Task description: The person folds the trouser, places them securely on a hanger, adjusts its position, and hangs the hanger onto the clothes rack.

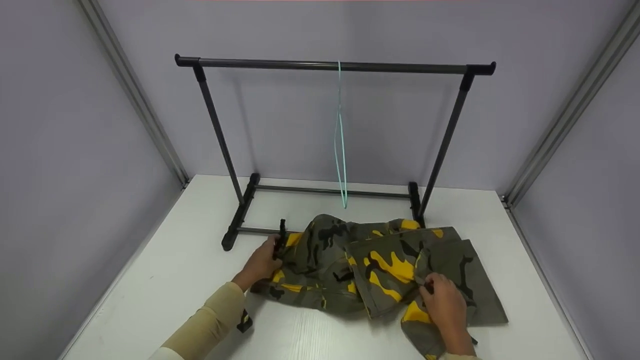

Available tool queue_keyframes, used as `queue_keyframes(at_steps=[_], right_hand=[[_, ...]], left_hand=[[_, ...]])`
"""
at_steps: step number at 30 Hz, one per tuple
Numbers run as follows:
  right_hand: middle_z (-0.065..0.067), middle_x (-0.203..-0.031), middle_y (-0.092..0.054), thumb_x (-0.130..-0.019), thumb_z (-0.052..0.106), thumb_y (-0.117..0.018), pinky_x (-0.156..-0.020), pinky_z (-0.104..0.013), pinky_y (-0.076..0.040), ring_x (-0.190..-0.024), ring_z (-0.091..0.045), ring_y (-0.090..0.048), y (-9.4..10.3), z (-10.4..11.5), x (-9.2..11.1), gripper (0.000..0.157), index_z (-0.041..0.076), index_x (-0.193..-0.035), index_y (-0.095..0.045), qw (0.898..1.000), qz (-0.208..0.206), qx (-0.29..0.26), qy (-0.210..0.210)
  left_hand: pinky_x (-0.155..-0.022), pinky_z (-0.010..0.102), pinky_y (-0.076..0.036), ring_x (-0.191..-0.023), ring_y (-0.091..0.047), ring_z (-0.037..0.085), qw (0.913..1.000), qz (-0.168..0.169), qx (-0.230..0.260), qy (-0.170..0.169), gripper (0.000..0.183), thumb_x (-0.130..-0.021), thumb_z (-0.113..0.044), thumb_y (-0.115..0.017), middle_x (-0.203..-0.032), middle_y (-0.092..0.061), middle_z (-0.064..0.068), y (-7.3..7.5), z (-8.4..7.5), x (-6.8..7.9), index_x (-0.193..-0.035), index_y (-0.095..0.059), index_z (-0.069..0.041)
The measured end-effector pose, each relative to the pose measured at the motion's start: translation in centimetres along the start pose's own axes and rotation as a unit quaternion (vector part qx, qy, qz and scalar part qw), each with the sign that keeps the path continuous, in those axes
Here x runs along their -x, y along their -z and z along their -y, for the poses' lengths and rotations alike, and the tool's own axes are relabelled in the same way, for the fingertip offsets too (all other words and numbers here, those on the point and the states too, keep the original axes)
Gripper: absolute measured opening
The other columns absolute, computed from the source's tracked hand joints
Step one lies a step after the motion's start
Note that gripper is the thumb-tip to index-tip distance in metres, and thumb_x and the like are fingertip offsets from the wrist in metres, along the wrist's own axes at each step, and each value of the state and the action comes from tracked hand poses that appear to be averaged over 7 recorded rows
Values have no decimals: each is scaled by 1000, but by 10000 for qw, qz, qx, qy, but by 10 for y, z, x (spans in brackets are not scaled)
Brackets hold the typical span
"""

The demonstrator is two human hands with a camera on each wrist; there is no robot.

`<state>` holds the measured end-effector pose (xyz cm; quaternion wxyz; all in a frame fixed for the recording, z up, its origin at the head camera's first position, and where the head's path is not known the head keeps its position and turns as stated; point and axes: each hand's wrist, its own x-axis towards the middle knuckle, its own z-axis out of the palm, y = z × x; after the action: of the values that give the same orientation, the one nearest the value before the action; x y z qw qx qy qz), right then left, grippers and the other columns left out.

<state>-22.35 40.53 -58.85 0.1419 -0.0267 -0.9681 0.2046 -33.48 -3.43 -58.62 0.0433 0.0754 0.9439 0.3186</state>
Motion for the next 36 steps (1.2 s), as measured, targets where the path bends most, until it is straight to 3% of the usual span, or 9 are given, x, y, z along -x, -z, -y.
queue_keyframes(at_steps=[3,7,12,16,21,23,31,34,36], right_hand=[[-6,-82,-56,-80,18,-65,-54,-32,-42,-67,-17,-52,12,-5,-1,19,6,-93,-57,9990,-23,-333,-288],[-10,-84,-57,-86,24,-58,-52,-23,-40,-67,-11,-51,34,-11,-3,23,4,-97,-54,9927,-574,-801,-703],[-9,-97,-55,-88,34,-51,-54,-13,-39,-75,-4,-46,62,-19,-6,34,5,-106,-51,9662,-1229,-1496,-1703],[-1,-95,-52,-88,39,-50,-56,-13,-38,-78,-5,-45,79,-28,-6,33,10,-106,-49,9250,-1543,-2339,-2565],[4,-77,-51,-85,31,-57,-49,-16,-36,-65,-7,-45,97,-42,-9,22,14,-95,-48,8416,-1961,-4118,-2893],[3,-76,-51,-84,29,-59,-48,-15,-37,-63,-6,-45,104,-48,-12,22,12,-94,-48,8157,-2082,-4574,-2865],[2,-80,-45,-87,30,-55,-48,-12,-38,-63,-4,-45,128,-69,-26,19,16,-95,-45,8103,-2368,-4483,-2939],[6,-86,-46,-87,32,-55,-46,-12,-40,-67,-1,-49,136,-77,-33,21,20,-101,-44,8122,-2166,-4555,-2931],[7,-87,-45,-86,34,-55,-43,-13,-41,-67,0,-49,138,-82,-37,23,22,-101,-43,8207,-1931,-4504,-2938]], left_hand=[[-84,40,-40,-105,-48,22,9993,-156,240,-235,64,-80,-5,-58,-127,-44,11,12,5,3,-135,-28,-11],[-84,38,-40,-104,-47,18,9951,-504,485,-697,62,-78,0,-57,-126,-44,8,30,10,6,-134,-32,-13],[-84,37,-41,-108,-45,16,9862,-1100,549,-1111,62,-77,1,-60,-125,-46,5,57,11,7,-132,-37,-15],[-81,36,-42,-104,-47,14,9793,-1544,606,-1157,62,-76,2,-62,-123,-47,2,81,15,8,-131,-40,-17],[-83,36,-41,-105,-47,14,9792,-1649,590,-1023,62,-77,1,-62,-123,-47,3,100,26,11,-131,-39,-19],[-87,37,-40,-111,-44,15,9788,-1701,565,-990,62,-77,1,-61,-125,-46,3,105,32,13,-131,-39,-19],[-78,37,-42,-98,-49,16,9694,-2222,333,-990,59,-76,1,-60,-114,-51,3,127,56,25,-129,-42,-16],[-82,38,-42,-103,-48,18,9671,-2392,262,-822,58,-76,1,-60,-116,-51,4,138,66,30,-128,-42,-16],[-83,40,-41,-105,-48,20,9659,-2478,220,-724,58,-76,1,-60,-117,-51,6,145,73,32,-128,-43,-15]])
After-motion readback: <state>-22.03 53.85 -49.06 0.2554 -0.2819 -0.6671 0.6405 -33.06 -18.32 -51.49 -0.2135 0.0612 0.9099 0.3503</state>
